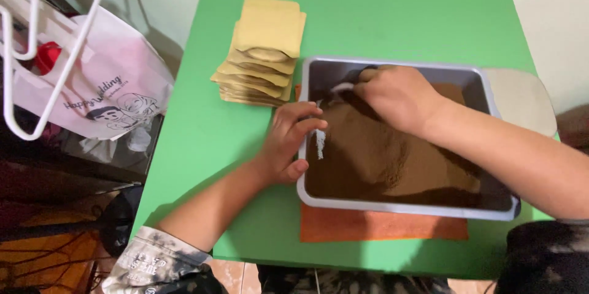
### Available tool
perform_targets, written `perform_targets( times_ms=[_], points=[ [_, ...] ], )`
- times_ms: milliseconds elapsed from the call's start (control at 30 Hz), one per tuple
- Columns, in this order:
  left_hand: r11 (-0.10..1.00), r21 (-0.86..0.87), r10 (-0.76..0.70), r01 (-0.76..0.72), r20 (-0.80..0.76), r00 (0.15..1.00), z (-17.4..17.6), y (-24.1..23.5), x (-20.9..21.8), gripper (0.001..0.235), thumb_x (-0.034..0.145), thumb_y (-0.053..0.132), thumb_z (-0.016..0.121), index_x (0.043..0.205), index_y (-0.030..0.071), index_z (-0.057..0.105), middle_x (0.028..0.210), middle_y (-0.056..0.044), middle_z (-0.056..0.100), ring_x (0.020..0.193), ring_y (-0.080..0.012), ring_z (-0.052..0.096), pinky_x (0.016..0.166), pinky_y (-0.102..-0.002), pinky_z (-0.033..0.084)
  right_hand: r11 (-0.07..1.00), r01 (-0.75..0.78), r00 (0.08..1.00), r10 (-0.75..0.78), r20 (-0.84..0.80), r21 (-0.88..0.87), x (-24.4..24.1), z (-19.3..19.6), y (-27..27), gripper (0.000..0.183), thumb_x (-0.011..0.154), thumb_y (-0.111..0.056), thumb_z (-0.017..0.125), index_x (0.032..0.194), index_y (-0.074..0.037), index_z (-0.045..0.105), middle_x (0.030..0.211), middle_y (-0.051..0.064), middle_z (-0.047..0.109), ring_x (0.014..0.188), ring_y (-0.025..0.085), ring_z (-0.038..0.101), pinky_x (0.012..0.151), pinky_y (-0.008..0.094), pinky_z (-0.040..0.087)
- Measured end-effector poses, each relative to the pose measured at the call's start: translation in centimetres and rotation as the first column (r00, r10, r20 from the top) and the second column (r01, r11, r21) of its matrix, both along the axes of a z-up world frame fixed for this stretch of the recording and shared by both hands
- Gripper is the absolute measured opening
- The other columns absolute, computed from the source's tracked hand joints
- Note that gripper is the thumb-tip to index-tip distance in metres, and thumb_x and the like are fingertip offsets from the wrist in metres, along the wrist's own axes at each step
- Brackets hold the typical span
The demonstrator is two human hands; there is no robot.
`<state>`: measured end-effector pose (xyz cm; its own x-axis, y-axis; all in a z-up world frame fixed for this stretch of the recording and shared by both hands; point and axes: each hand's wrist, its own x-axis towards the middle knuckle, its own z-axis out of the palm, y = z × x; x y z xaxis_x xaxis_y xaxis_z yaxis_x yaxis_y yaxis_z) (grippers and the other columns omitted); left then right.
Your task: Stirring coffee grounds in a plastic tray using a small spoon while occasionally moving a small white paper scrap.
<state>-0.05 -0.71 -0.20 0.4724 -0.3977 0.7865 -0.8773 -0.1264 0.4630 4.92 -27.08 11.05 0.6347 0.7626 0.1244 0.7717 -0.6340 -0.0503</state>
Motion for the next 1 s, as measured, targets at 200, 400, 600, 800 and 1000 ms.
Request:
perform_targets(
  times_ms=[200, 400, 600, 800, 1000],
  points=[
    [1.0, 0.002, 0.003, -0.003, -0.016, 1.0, -0.2, 0.0, -0.1, 0.075, 0.099, 0.072, 0.025, 0.139, 0.015, 0.054, 0.135, -0.011, 0.051, 0.137, -0.0359, 0.046, 0.115, -0.049, 0.031, 0.988, 0.155, 0.924, -0.146, -0.353, -0.003, 0.0, 2.4, 3.4, 0.028, 0.082, 0.002, 0.052, 0.092, -0.003, 0.077, 0.084, 0.016, 0.075, 0.082, 0.038, 0.074, 0.073, 0.05, 0.06],
    [1.0, 0.01, -0.008, 0.008, -0.021, 1.0, -0.1, 0.1, -0.1, 0.076, 0.099, 0.073, 0.025, 0.139, 0.016, 0.053, 0.136, -0.011, 0.05, 0.138, -0.0356, 0.045, 0.116, -0.049, 0.029, 0.934, 0.213, 0.892, -0.306, -0.332, -0.288, 1.5, 3.9, 4.4, 0.021, 0.095, -0.009, 0.063, 0.103, -0.017, 0.081, 0.091, 0.006, 0.08, 0.083, 0.021, 0.078, 0.075, 0.034, 0.062],
    [1.0, 0.027, -0.006, 0.006, -0.003, 1.0, 0.3, 0.2, 0.0, 0.073, 0.1, 0.069, 0.023, 0.141, 0.016, 0.051, 0.136, -0.011, 0.049, 0.136, -0.0374, 0.045, 0.115, -0.052, 0.03, 0.896, 0.152, 0.954, -0.244, -0.175, -0.417, 0.7, 3.2, 4.0, 0.022, 0.088, -0.005, 0.061, 0.099, -0.011, 0.079, 0.083, 0.011, 0.078, 0.079, 0.028, 0.078, 0.066, 0.041, 0.064],
    [0.999, 0.032, -0.002, 0.002, 0.001, 1.0, -0.1, 0.1, 0.2, 0.075, 0.099, 0.072, 0.022, 0.142, 0.017, 0.051, 0.137, -0.011, 0.049, 0.137, -0.0356, 0.044, 0.116, -0.051, 0.029, 0.873, 0.109, 0.939, -0.247, -0.238, -0.476, 0.6, 3.5, 3.9, 0.028, 0.087, -0.002, 0.058, 0.109, -0.005, 0.076, 0.085, 0.015, 0.076, 0.072, 0.025, 0.077, 0.06, 0.034, 0.065],
    [1.0, 0.031, -0.002, 0.002, -0.011, 1.0, -0.2, 0.1, 0.2, 0.075, 0.099, 0.072, 0.021, 0.141, 0.017, 0.051, 0.138, -0.012, 0.048, 0.138, -0.0355, 0.044, 0.116, -0.052, 0.029, 0.954, -0.043, 0.988, -0.004, -0.157, -0.296, 0.9, 3.2, 5.0, 0.022, 0.091, -0.005, 0.062, 0.104, -0.011, 0.078, 0.089, 0.011, 0.077, 0.087, 0.03, 0.077, 0.08, 0.045, 0.063]
  ],
)
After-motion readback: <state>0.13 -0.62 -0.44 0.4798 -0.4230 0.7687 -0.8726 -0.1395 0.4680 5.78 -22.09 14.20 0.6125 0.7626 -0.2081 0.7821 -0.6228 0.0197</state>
